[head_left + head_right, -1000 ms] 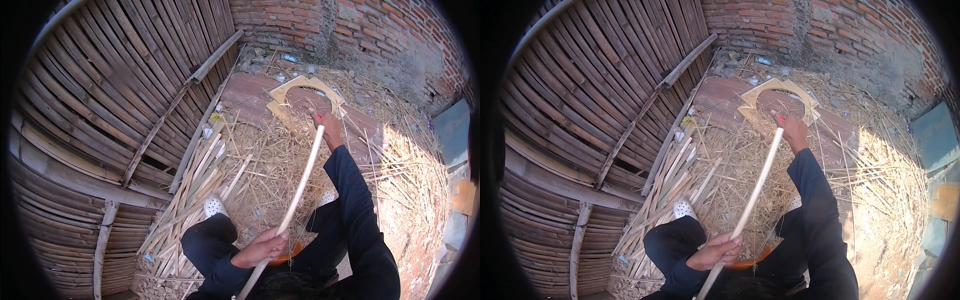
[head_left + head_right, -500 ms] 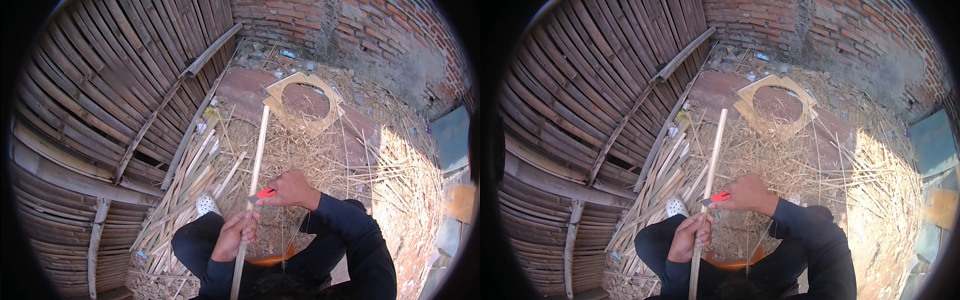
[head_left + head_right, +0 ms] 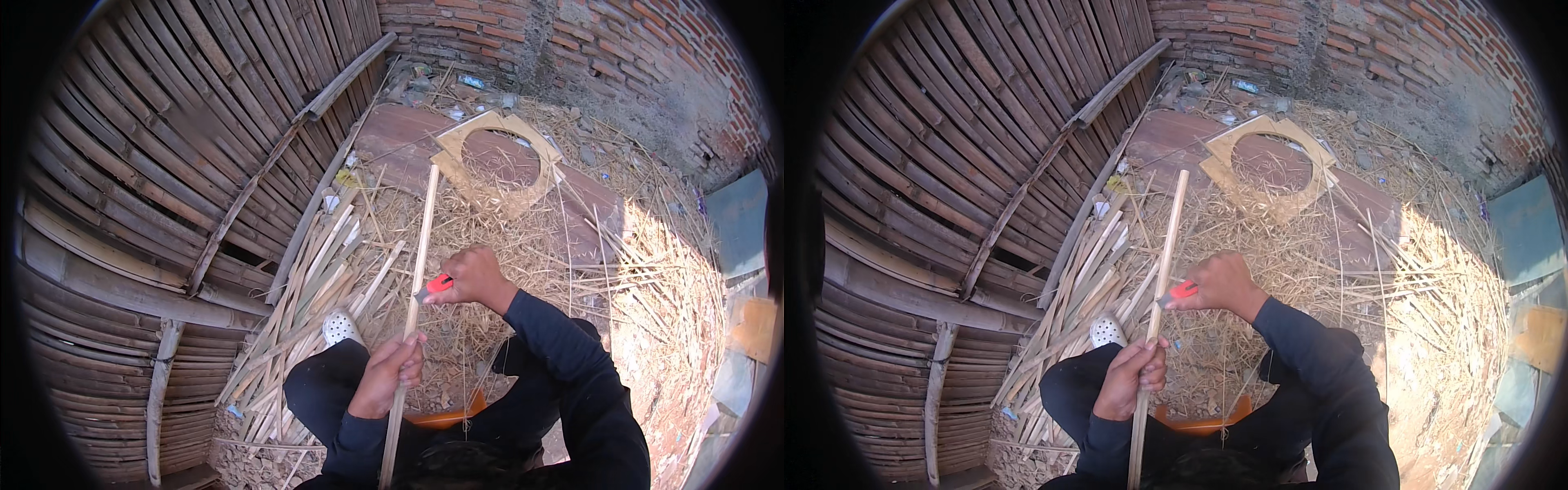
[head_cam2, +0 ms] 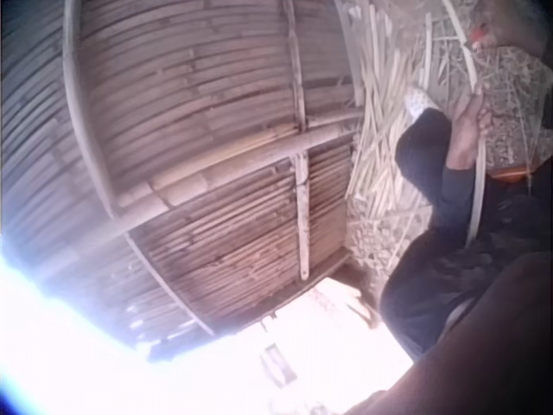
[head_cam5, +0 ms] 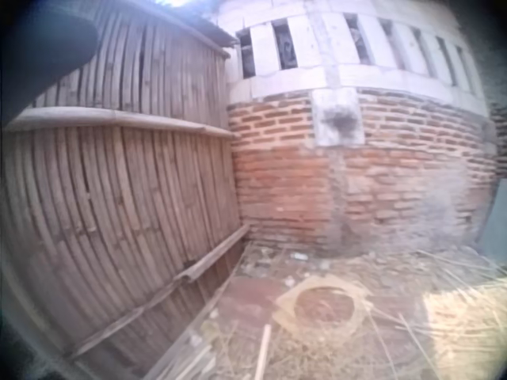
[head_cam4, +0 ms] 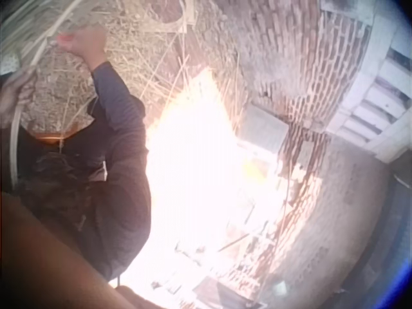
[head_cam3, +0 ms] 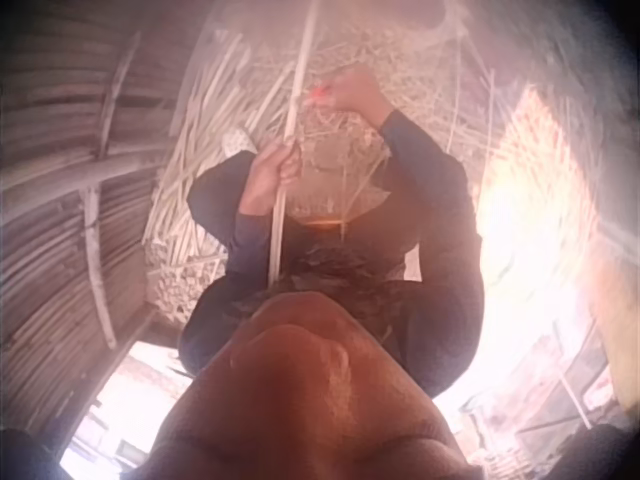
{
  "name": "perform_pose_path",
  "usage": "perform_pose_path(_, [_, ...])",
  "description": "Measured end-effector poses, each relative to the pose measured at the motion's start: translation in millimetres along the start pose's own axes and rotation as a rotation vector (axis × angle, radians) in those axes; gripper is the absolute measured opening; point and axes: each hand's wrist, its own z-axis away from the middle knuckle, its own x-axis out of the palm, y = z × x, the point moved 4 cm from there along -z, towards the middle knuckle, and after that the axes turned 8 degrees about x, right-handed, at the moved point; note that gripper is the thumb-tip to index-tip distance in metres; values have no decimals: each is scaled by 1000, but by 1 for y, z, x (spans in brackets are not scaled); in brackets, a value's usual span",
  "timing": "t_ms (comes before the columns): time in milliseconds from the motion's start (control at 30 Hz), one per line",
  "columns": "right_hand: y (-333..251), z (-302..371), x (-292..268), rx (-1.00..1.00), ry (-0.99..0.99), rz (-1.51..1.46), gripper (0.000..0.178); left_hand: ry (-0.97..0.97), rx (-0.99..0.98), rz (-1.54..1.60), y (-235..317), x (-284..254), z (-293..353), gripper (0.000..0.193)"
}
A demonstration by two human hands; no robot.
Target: The person sits on the ground and uses a red utility knife to shave a long bamboo stick. They hold the stick with their left hand and scrape the surface with the knife in their right hand, removing thin strips of bamboo. The person occasionally rotates the stick to work on different sides.
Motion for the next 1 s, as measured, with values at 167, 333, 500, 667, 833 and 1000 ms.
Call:
perform_pose_path(167, [26,-10,7,110,19,32,68,0,-14,-18,-2,1,2,21])
perform_pose_path(333, [58,-19,4,241,36,88,68,-4,-47,-37,-10,0,1,19])
perform_pose_path(500, [76,-27,1,304,85,106,68,-28,-73,-50,-12,6,2,17])
perform_pose_path(667, [112,-33,-15,491,86,178,68,-51,-125,-78,-23,14,1,17])
perform_pose_path(833, [131,-36,-22,617,54,221,74,-54,-156,-61,-27,15,-4,18])
perform_pose_path(1000, [131,-34,-26,702,29,225,78,-25,-153,-50,-27,18,-10,20])
